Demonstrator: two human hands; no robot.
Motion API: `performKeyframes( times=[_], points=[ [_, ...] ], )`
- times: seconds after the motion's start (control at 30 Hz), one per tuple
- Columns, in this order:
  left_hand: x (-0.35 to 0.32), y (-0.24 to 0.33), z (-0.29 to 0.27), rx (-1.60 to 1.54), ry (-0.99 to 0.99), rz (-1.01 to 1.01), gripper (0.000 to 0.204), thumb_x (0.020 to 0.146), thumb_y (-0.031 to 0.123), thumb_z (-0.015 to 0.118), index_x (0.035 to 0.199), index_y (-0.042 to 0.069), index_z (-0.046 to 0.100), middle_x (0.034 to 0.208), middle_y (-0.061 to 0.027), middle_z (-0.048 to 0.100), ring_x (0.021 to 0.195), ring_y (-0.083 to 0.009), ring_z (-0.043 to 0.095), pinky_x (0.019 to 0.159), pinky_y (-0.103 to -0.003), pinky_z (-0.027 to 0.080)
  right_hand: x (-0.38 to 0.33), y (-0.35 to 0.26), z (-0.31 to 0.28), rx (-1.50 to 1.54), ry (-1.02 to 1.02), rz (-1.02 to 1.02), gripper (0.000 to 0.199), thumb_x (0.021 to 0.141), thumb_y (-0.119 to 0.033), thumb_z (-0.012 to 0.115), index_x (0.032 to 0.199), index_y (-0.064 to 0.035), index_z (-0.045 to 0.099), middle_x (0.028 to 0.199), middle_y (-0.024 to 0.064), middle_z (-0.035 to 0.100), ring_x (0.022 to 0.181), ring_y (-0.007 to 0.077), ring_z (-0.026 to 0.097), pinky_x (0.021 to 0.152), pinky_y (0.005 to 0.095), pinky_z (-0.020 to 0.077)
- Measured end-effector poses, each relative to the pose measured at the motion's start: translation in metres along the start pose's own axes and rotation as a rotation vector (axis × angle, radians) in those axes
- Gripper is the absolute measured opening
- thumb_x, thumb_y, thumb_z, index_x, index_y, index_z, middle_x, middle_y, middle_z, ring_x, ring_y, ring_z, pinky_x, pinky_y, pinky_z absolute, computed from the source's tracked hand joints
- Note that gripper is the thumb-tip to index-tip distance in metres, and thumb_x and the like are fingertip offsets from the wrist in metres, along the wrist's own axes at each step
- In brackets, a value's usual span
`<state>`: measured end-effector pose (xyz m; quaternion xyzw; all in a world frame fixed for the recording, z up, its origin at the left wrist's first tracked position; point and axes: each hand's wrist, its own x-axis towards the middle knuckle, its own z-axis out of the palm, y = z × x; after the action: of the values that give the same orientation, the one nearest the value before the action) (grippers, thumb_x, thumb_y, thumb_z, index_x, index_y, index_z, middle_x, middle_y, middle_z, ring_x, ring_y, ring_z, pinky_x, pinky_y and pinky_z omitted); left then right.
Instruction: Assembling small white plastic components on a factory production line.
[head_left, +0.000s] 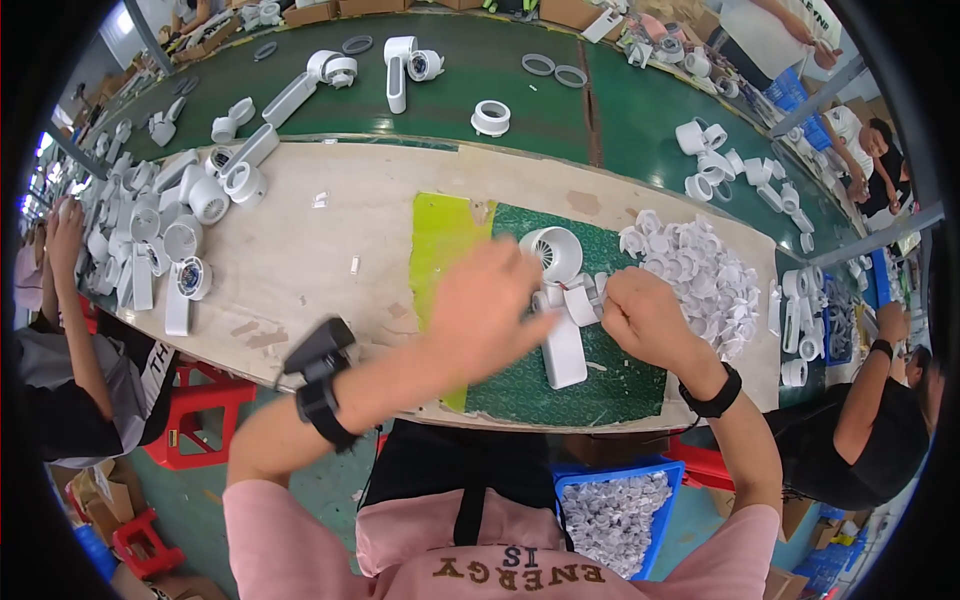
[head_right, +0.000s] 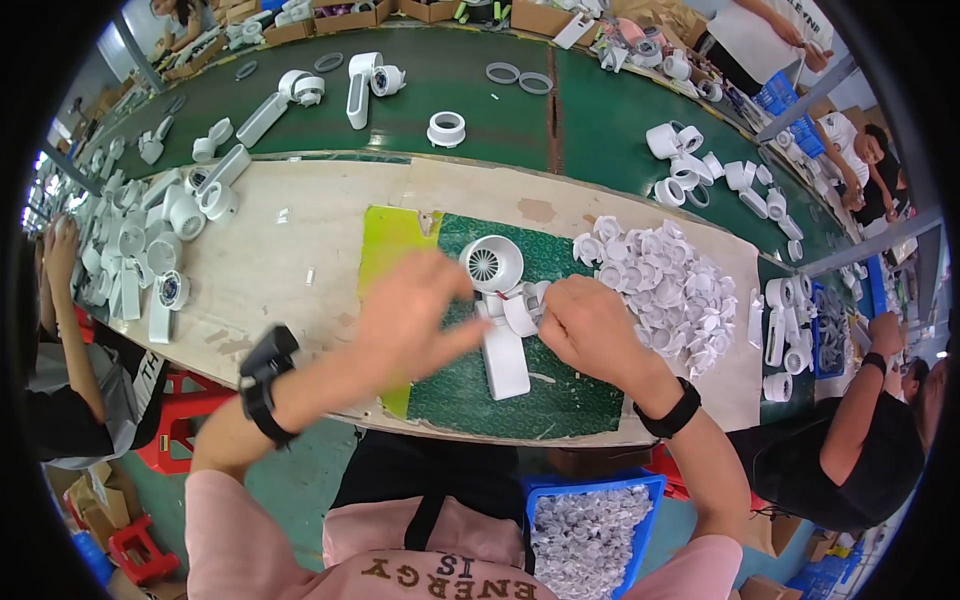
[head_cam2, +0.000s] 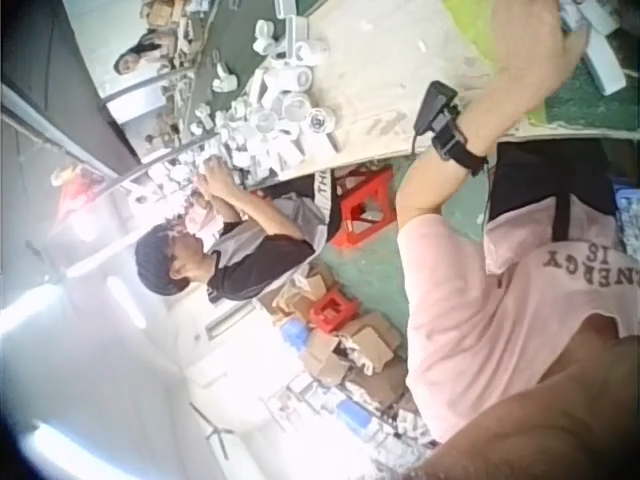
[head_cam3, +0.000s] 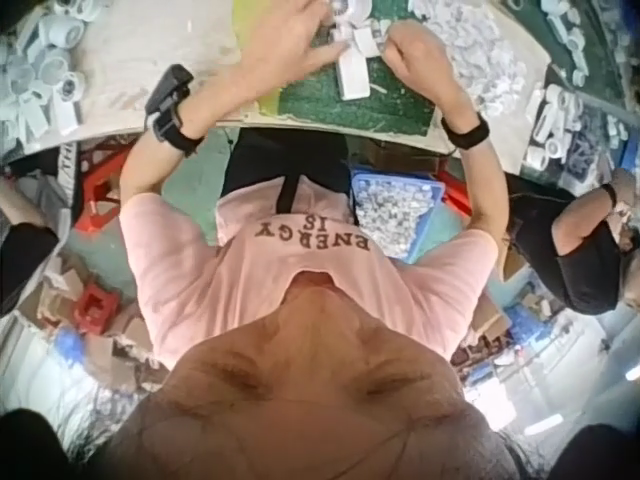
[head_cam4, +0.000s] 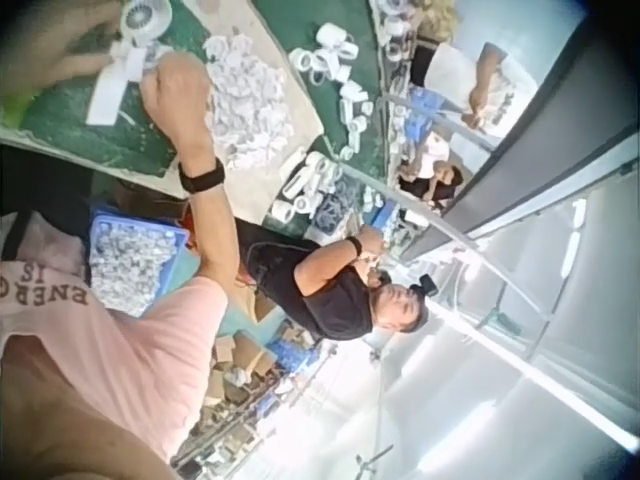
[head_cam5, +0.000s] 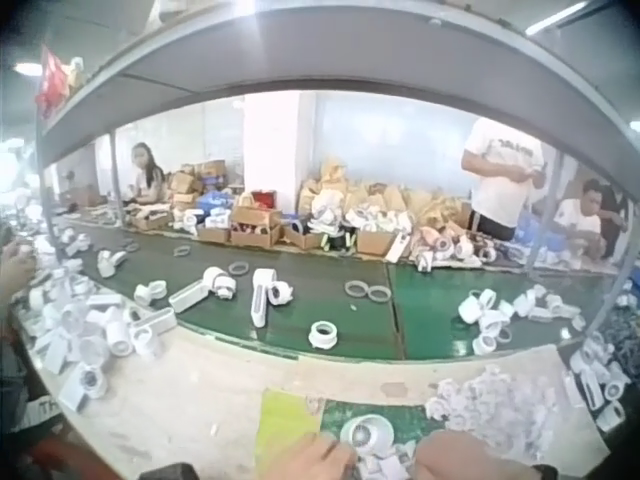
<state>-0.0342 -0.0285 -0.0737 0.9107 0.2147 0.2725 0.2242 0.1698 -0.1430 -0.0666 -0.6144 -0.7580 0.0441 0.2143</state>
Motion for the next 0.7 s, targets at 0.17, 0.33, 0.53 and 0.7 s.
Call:
performKeyframes(
  times=[0.17,0.33,0.53,0.7],
  points=[
    [-0.013,0.036,0.045,0.019,0.068,-0.052,0.054,0.056,0.03,0.081,0.094,0.003,0.053,0.084,-0.011,0.047,0.079,-0.0294,0.05,0.066,-0.039,0.042,-0.005,0.0,0.001,0.128,0.029,0.128,0.012,0.075,-0.005,0.054,0.067,0.0003,0.047,0.062,0.0165,0.049,0.061,0.0342,0.051,0.055,0.0433,0.04],
    [0.007,0.043,0.059,0.167,0.154,-0.098,0.054,0.05,0.032,0.083,0.086,0.004,0.052,0.083,-0.01,0.046,0.079,-0.0274,0.049,0.063,-0.038,0.039,-0.008,0.002,0.002,0.257,0.011,0.292,0.014,0.079,-0.007,0.051,0.067,0.0015,0.047,0.062,0.019,0.049,0.06,0.0369,0.05,0.056,0.0445,0.0397],
    [0.032,0.025,0.067,0.217,0.026,0.036,0.051,0.046,0.026,0.082,0.081,0.004,0.052,0.086,-0.0111,0.047,0.084,-0.029,0.049,0.07,-0.039,0.039,-0.015,0.01,0.009,0.101,0.056,0.174,0.014,0.079,-0.006,0.051,0.068,0.0017,0.048,0.064,0.0194,0.05,0.062,0.0376,0.051,0.056,0.0458,0.0393],
    [0.03,0.013,0.074,-0.089,0.179,0.054,0.081,0.047,0.016,0.085,0.113,-0.004,0.043,0.126,-0.0275,0.033,0.113,-0.0451,0.039,0.095,-0.047,0.037,-0.012,0.004,0.011,0.103,0.116,0.208,0.012,0.077,-0.004,0.052,0.068,0.002,0.047,0.064,0.0186,0.05,0.062,0.037,0.051,0.056,0.0456,0.0396]
  ],
)
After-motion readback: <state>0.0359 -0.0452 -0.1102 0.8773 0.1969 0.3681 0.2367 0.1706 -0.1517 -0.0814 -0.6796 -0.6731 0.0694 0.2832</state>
